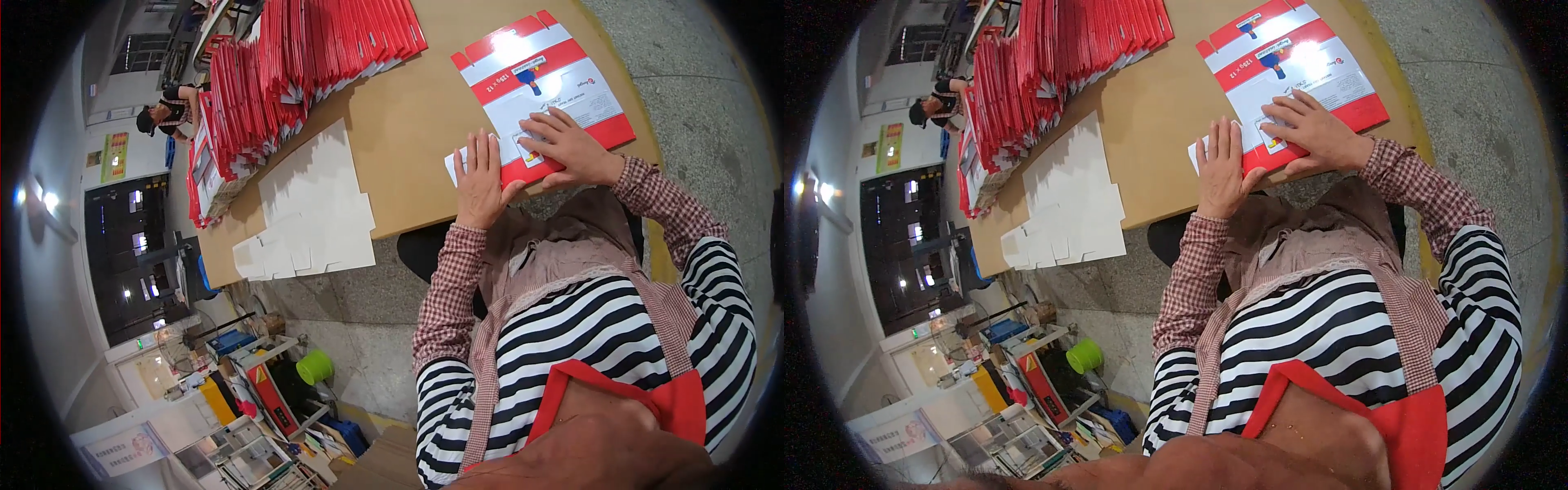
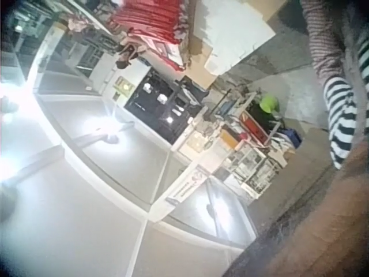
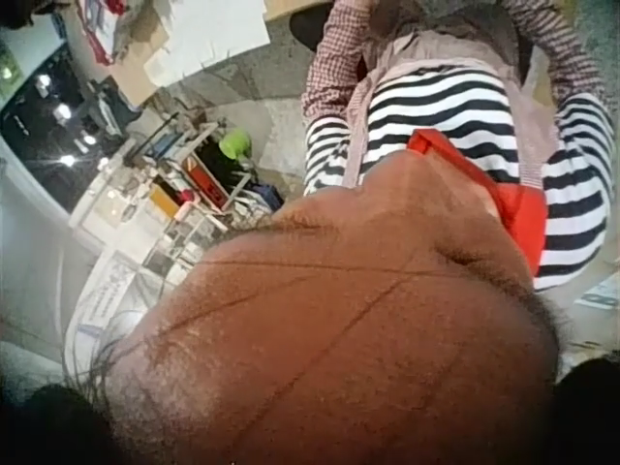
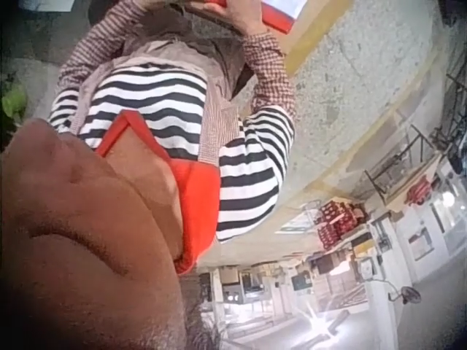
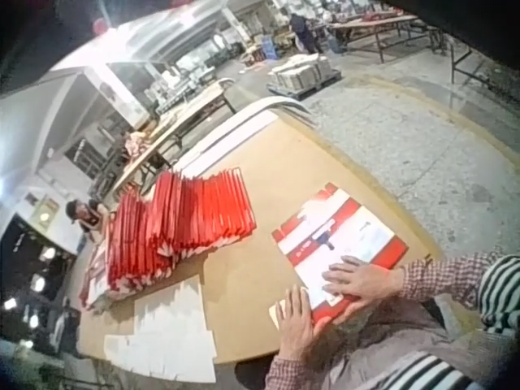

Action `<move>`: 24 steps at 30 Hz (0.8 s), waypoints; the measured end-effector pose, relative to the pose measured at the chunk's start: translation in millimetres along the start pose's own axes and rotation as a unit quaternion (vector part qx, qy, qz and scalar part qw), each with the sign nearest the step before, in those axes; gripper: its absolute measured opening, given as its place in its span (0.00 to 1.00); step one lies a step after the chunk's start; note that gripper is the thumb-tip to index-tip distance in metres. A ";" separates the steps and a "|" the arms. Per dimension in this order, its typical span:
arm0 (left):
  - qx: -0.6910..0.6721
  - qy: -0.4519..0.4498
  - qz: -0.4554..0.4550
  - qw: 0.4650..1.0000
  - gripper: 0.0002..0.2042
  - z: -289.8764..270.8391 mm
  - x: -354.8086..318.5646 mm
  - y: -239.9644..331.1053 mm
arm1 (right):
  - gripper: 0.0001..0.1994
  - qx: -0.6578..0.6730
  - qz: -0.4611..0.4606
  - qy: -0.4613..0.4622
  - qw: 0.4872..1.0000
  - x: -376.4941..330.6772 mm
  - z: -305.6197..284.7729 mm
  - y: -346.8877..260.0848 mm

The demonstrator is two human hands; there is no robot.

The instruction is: The recorder sits at a table and assembles paper folders by folding pre-cut flaps.

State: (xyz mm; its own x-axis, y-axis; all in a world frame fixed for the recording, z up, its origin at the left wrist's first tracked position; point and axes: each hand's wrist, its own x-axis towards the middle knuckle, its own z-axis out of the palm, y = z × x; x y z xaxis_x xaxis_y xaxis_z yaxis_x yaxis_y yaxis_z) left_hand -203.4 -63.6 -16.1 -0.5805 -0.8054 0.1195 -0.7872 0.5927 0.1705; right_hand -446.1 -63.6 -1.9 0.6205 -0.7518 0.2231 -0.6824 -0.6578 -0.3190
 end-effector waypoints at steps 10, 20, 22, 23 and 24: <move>0.018 -0.004 -0.058 0.998 0.32 2.3 10.5 6.0 | 0.29 0.274 0.302 0.271 0.872 -73.2 -24.7 59.9; -0.209 0.166 -0.151 0.952 0.29 25.5 31.5 86.0 | 0.26 0.601 0.299 0.282 0.685 -31.2 23.5 -9.0; -0.304 0.240 -0.164 0.907 0.30 12.4 13.3 79.2 | 0.30 0.611 0.248 0.202 0.724 -43.1 -10.1 22.5; -0.274 0.257 -0.180 0.909 0.30 1.8 1.0 67.1 | 0.32 0.720 0.227 0.122 0.645 -45.1 -38.1 36.9; -0.241 0.266 -0.210 0.909 0.31 -1.9 -10.8 49.1 | 0.33 0.683 0.214 0.125 0.687 -47.8 -52.1 57.1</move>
State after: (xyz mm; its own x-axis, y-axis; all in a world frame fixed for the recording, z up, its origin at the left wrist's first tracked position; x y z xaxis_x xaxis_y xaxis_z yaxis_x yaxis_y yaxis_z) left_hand -235.5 -25.9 -7.1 0.0350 -0.9249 0.3786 -0.6587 0.2636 0.7048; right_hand -534.8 -67.6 17.3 0.2734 -0.9598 -0.0631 0.3248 0.1538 -0.9332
